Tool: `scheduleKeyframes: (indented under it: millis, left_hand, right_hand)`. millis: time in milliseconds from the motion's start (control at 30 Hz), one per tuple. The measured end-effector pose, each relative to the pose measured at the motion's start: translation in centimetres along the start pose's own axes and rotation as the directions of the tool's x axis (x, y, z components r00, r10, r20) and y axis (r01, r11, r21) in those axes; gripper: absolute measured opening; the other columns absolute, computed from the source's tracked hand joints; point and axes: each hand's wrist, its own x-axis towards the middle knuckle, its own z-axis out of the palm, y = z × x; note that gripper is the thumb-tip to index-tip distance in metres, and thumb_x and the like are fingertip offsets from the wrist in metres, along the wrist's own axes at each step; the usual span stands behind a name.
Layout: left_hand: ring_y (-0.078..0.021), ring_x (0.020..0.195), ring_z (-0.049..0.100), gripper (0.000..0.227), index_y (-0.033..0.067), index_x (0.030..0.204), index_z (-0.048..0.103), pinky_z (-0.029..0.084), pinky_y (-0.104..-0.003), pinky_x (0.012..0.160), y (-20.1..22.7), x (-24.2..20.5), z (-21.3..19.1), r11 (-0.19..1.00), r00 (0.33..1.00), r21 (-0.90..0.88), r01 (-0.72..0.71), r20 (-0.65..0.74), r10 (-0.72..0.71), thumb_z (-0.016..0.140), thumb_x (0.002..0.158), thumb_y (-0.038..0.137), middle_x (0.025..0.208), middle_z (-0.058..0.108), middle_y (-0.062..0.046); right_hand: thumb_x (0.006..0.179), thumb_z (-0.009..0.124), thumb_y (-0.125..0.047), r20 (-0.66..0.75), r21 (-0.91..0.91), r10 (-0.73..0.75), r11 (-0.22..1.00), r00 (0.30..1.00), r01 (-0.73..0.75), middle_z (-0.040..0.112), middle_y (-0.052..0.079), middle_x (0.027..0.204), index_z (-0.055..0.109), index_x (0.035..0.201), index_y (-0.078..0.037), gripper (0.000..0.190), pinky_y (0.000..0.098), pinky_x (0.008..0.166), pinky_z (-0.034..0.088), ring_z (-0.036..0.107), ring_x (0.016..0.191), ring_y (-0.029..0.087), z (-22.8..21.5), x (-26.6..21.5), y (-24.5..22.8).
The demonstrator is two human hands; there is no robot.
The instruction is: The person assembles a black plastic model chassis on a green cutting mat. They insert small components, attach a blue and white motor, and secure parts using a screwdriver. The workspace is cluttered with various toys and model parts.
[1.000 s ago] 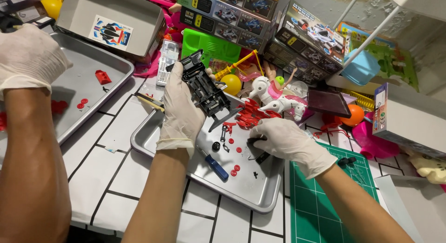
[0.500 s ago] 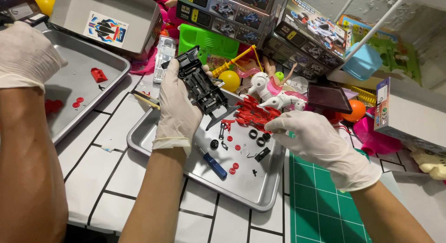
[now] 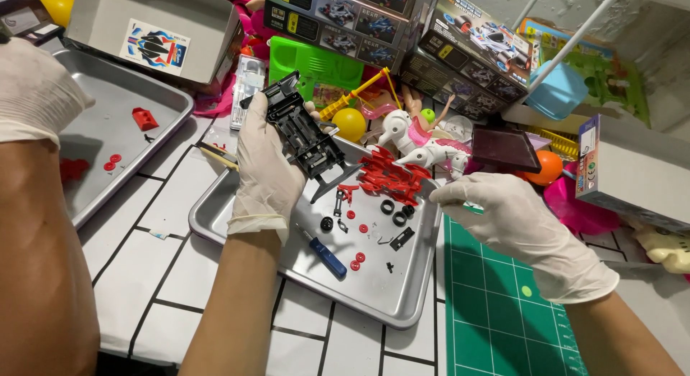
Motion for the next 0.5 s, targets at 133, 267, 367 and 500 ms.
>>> scheduleKeyframes:
  millis: [133, 267, 367, 500]
  left_hand:
    - [-0.0237, 0.086, 0.075, 0.046, 0.0021, 0.113, 0.069, 0.065, -0.039, 0.076, 5.8, 2.4, 0.3, 0.394, 0.75, -0.793, 0.465, 0.117, -0.651, 0.039, 0.107, 0.036, 0.096, 0.076, -0.018]
    - [-0.0285, 0.084, 0.076, 0.047, 0.0015, 0.11, 0.067, 0.066, -0.051, 0.079, 3.6, 2.7, 0.0, 0.13, 0.714, -0.876, 0.464, 0.283, -0.64, 0.059, 0.095, 0.046, 0.098, 0.074, -0.016]
    - [-0.0281, 0.084, 0.076, 0.048, 0.0019, 0.11, 0.067, 0.067, -0.05, 0.079, 3.5, 2.6, 0.2, 0.135, 0.714, -0.877, 0.46, 0.276, -0.644, 0.059, 0.095, 0.046, 0.098, 0.075, -0.016]
    - [-0.0283, 0.083, 0.076, 0.046, 0.0023, 0.109, 0.067, 0.066, -0.051, 0.079, 4.5, 2.5, 0.3, 0.141, 0.702, -0.874, 0.466, 0.268, -0.66, 0.058, 0.096, 0.045, 0.096, 0.074, -0.016]
  right_hand:
    - [0.083, 0.073, -0.016, 0.034, 0.028, -0.015, 1.0, 0.999, 0.015, 0.082, -0.006, 0.089, 0.082, 0.1, -0.027, 0.022, 0.034, 0.066, 0.055, 0.074, 0.075, 0.016, 1.2, 0.6, -0.5]
    - [0.084, 0.078, -0.02, 0.06, -0.004, 0.031, 1.0, 0.998, -0.031, 0.078, -0.003, 0.088, 0.08, 0.101, -0.028, 0.018, 0.0374, 0.081, 0.057, 0.075, 0.09, 0.022, 2.7, 0.8, -0.2]
    - [0.084, 0.077, -0.021, 0.081, -0.022, 0.003, 1.0, 0.997, -0.001, 0.077, -0.003, 0.087, 0.079, 0.1, -0.028, 0.017, 0.0389, 0.08, 0.057, 0.074, 0.09, 0.023, 3.2, 1.3, -0.9]
    - [0.087, 0.07, -0.024, 0.139, -0.084, -0.109, 0.989, 0.984, 0.122, 0.074, -0.001, 0.091, 0.075, 0.102, -0.027, 0.016, 0.0415, 0.08, 0.056, 0.071, 0.092, 0.026, 5.4, 1.9, -0.8]
